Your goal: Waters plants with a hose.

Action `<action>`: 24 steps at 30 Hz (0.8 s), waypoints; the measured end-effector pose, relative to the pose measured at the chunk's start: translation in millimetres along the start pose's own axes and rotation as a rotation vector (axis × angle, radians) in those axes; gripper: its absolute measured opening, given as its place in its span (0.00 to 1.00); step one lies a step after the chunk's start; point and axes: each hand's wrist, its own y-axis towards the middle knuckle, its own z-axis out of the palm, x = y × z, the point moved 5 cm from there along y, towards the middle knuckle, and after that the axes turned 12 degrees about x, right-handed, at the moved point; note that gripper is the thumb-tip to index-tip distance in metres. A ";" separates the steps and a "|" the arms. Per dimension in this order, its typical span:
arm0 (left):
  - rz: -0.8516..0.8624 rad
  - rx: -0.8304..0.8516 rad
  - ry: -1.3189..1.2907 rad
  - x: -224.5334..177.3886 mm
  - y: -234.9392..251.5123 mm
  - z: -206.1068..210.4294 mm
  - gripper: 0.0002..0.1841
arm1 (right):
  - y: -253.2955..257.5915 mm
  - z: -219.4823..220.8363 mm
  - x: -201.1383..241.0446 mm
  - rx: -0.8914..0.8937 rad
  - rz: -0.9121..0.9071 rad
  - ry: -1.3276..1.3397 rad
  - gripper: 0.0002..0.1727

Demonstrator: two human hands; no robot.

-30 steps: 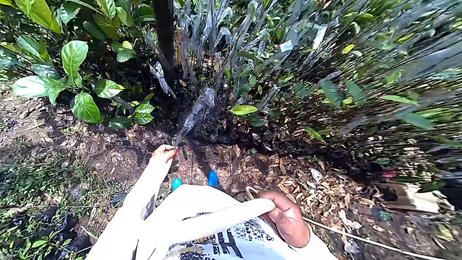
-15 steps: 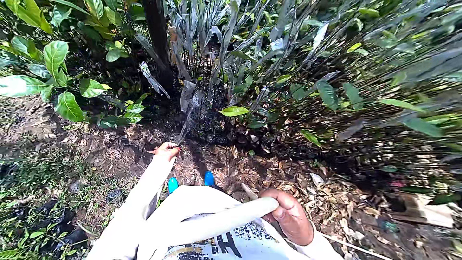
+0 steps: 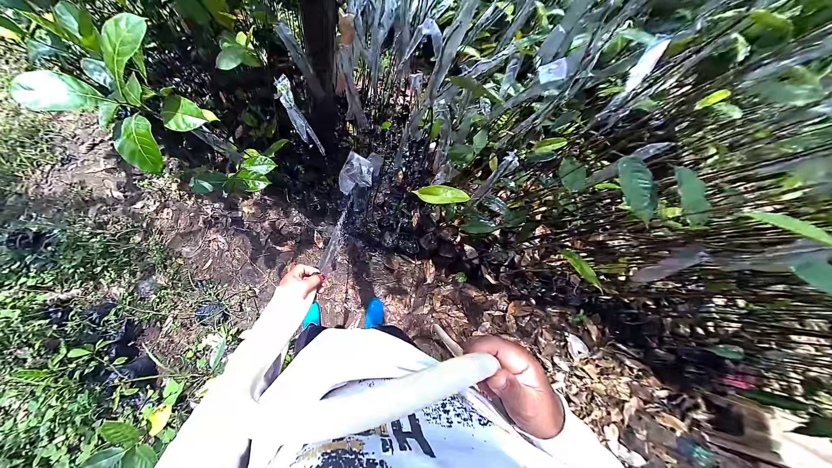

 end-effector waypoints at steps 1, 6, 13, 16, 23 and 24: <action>0.007 0.000 -0.023 0.6 -0.7 1.5 0.11 | 1.6 -0.7 -0.1 0.015 -0.002 -0.001 0.17; 0.049 -0.010 -0.095 -0.6 1.0 4.9 0.09 | 6.8 -4.5 0.3 0.053 -0.017 -0.028 0.18; 0.020 -0.085 -0.099 12.0 -5.6 -8.3 0.11 | 5.0 -6.5 -2.2 0.059 -0.003 -0.020 0.17; 0.025 -0.113 -0.091 16.8 -10.7 -14.6 0.10 | 3.9 -4.4 -5.0 0.066 -0.002 -0.026 0.18; -0.023 -0.061 -0.100 27.6 -16.6 -6.7 0.09 | 2.6 0.5 -6.6 0.091 0.000 -0.005 0.19; -0.035 -0.058 -0.102 29.0 -18.0 -5.3 0.09 | 2.0 0.4 -6.9 0.091 0.000 -0.003 0.19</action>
